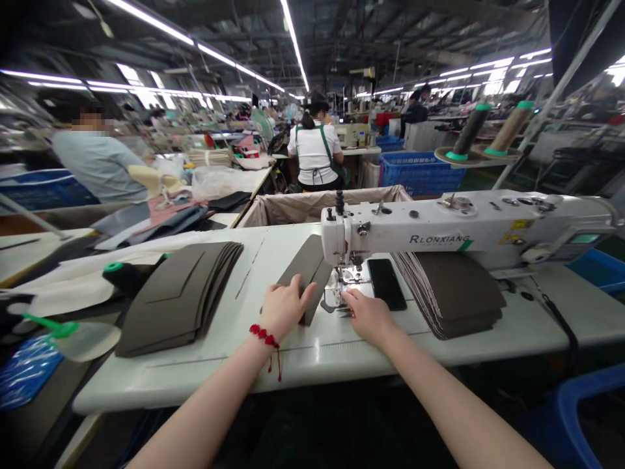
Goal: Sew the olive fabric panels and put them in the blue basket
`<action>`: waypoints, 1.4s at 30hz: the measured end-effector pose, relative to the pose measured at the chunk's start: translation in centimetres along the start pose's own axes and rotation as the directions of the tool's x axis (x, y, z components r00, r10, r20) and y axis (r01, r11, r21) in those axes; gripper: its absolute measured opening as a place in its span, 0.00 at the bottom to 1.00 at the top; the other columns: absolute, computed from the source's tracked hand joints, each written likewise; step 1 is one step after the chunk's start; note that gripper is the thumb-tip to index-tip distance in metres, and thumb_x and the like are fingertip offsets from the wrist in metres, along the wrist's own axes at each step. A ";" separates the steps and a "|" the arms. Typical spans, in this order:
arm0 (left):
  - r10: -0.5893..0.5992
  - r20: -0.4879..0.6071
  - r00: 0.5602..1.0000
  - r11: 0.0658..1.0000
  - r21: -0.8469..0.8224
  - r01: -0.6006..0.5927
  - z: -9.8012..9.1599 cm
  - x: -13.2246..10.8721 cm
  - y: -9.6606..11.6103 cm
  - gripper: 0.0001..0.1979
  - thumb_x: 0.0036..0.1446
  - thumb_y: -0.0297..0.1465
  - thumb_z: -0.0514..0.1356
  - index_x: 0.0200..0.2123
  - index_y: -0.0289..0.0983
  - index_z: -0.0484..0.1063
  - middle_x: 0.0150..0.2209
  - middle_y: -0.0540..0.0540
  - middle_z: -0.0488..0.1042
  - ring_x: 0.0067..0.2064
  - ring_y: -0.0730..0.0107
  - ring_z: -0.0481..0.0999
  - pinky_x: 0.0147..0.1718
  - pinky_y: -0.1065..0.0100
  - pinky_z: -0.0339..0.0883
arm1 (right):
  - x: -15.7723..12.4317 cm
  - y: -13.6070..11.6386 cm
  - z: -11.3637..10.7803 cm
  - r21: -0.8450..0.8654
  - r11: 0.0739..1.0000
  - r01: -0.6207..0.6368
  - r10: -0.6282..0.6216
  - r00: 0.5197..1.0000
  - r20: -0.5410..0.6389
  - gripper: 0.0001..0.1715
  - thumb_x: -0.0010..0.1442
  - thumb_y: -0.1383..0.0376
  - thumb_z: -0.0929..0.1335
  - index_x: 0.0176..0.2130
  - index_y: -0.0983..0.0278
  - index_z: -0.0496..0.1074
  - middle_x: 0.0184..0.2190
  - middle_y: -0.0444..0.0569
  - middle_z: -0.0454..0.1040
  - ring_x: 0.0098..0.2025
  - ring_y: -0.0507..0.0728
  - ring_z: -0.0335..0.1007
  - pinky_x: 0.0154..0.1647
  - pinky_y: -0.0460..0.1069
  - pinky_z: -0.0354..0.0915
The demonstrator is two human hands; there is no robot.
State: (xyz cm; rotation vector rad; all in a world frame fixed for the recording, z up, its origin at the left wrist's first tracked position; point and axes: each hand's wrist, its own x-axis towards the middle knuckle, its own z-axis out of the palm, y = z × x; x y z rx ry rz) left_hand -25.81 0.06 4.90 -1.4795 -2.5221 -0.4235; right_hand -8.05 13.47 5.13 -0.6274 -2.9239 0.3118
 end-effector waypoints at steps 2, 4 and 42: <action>-0.052 -0.001 0.999 0.998 0.043 0.052 -0.9 -1.9 -0.5 0.25 0.65 0.45 0.49 0.56 0.32 0.63 0.38 0.35 0.74 0.46 0.45 0.73 0.50 0.44 0.59 | -1.0 0.1 -1.5 0.035 0.999 0.018 -0.019 1.000 0.024 0.25 0.57 0.69 0.64 0.54 0.56 0.68 0.50 0.45 0.73 0.44 0.57 0.73 0.41 0.49 0.65; -0.053 0.015 0.998 0.996 0.071 0.052 -1.4 -5.0 -1.1 0.22 0.64 0.39 0.52 0.58 0.34 0.63 0.45 0.34 0.71 0.51 0.43 0.69 0.48 0.45 0.61 | -2.8 0.3 -2.8 0.080 0.996 0.027 -0.030 0.999 0.032 0.23 0.59 0.68 0.63 0.53 0.54 0.70 0.48 0.43 0.75 0.45 0.56 0.72 0.43 0.49 0.64; 0.354 0.148 0.923 0.816 -0.530 -0.228 0.4 -8.5 11.7 0.05 0.65 0.26 0.52 0.38 0.38 0.66 0.39 0.45 0.66 0.42 0.62 0.68 0.43 0.59 0.67 | -16.5 -1.1 3.5 0.493 0.811 -0.315 0.371 0.929 -0.017 0.07 0.67 0.63 0.58 0.43 0.60 0.62 0.33 0.45 0.74 0.34 0.57 0.74 0.32 0.48 0.62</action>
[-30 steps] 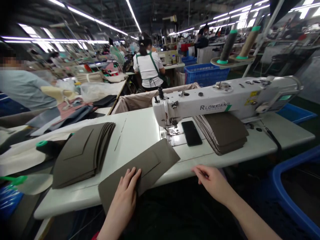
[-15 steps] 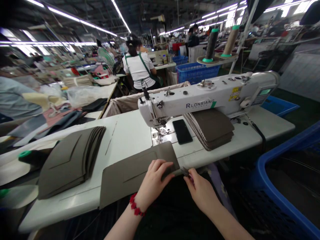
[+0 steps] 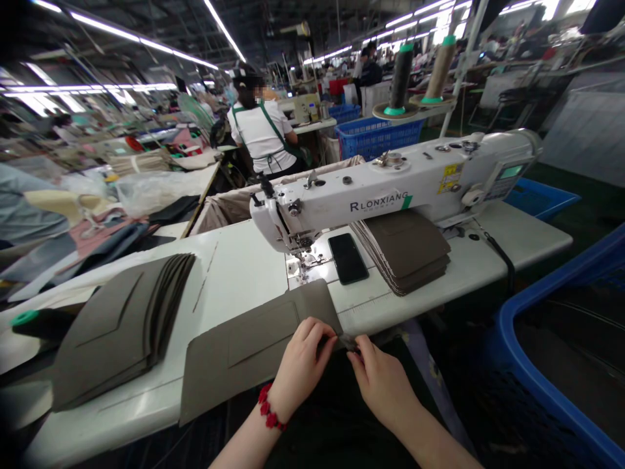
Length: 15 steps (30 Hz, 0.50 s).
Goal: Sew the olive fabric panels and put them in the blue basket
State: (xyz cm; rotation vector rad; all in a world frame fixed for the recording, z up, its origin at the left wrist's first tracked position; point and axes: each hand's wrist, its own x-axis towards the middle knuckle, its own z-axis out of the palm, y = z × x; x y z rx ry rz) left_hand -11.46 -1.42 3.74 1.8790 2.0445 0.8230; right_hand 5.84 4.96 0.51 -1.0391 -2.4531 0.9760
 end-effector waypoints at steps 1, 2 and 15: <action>-0.007 -0.002 1.000 1.000 -0.018 0.007 0.0 0.0 0.0 0.05 0.65 0.26 0.52 0.38 0.38 0.66 0.39 0.45 0.66 0.42 0.61 0.68 0.43 0.59 0.67 | 0.1 -0.1 0.0 -0.005 1.000 0.011 -0.011 1.000 -0.005 0.06 0.67 0.64 0.57 0.42 0.60 0.62 0.33 0.45 0.74 0.33 0.56 0.74 0.31 0.48 0.62; -0.013 -0.005 1.000 0.999 -0.034 0.013 0.0 0.0 0.0 0.05 0.65 0.26 0.52 0.38 0.39 0.66 0.39 0.45 0.66 0.42 0.61 0.68 0.43 0.58 0.67 | 0.2 -0.2 0.1 -0.010 1.000 0.022 -0.022 1.000 -0.010 0.06 0.67 0.64 0.58 0.41 0.60 0.62 0.32 0.45 0.74 0.33 0.56 0.74 0.30 0.47 0.61; -0.160 0.012 0.987 0.831 -0.539 0.141 -1.3 -0.2 -0.5 0.06 0.64 0.32 0.56 0.35 0.38 0.67 0.35 0.47 0.69 0.37 0.66 0.69 0.38 0.66 0.65 | 1.0 -0.2 -0.7 0.154 0.984 -0.089 0.100 0.993 -0.070 0.10 0.67 0.58 0.58 0.41 0.59 0.63 0.28 0.43 0.72 0.31 0.55 0.71 0.32 0.48 0.63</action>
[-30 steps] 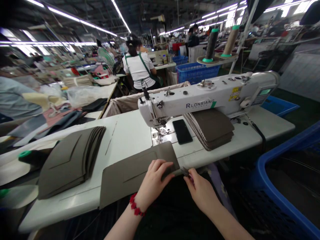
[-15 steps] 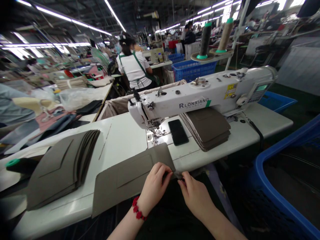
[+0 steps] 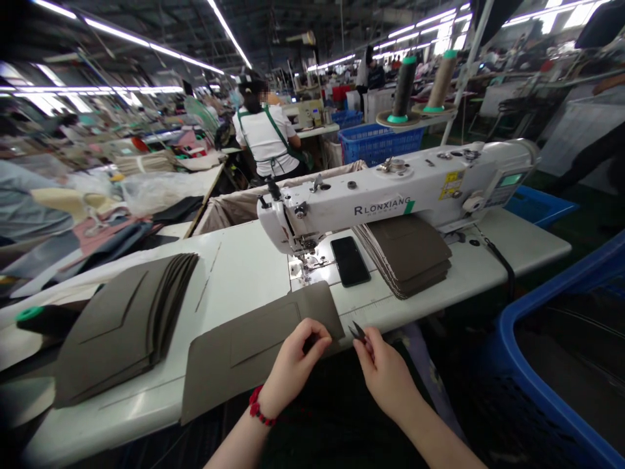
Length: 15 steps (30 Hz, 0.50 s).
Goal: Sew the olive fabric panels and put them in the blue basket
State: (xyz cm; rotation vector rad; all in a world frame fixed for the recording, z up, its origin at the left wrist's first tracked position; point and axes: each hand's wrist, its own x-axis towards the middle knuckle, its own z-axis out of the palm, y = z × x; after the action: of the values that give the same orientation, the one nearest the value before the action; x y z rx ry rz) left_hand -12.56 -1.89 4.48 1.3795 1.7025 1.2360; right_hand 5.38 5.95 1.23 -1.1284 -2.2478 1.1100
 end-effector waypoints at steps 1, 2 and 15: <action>-0.016 0.003 1.000 0.997 -0.075 0.016 -0.4 0.0 0.1 0.07 0.65 0.34 0.55 0.35 0.37 0.67 0.34 0.47 0.70 0.36 0.66 0.70 0.37 0.66 0.65 | 0.1 -0.2 -0.1 0.062 0.998 -0.008 0.008 1.000 0.002 0.10 0.67 0.56 0.59 0.42 0.59 0.63 0.29 0.43 0.72 0.32 0.55 0.71 0.33 0.48 0.64; -0.022 0.012 1.000 0.991 -0.132 0.023 -0.9 -0.1 0.2 0.10 0.66 0.36 0.53 0.36 0.37 0.67 0.33 0.46 0.71 0.35 0.66 0.70 0.36 0.66 0.65 | 0.1 -0.3 -0.2 0.111 0.994 -0.010 0.010 1.000 0.005 0.11 0.66 0.55 0.61 0.42 0.59 0.63 0.30 0.43 0.72 0.33 0.55 0.71 0.34 0.48 0.65; -0.106 -0.177 0.978 0.566 0.799 0.206 -13.0 -2.5 -3.2 0.39 0.54 0.50 0.62 0.61 0.34 0.56 0.58 0.32 0.61 0.59 0.40 0.59 0.55 0.46 0.53 | -0.3 -0.1 1.5 0.231 0.973 -0.009 -0.011 0.996 0.085 0.17 0.64 0.55 0.62 0.46 0.61 0.70 0.41 0.49 0.76 0.45 0.57 0.73 0.48 0.49 0.67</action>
State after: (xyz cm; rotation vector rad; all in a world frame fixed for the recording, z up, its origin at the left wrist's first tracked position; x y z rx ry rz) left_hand -24.65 -8.02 6.12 1.5916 2.5915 0.3661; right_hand 4.53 4.92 0.40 -1.0014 -2.1121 1.4029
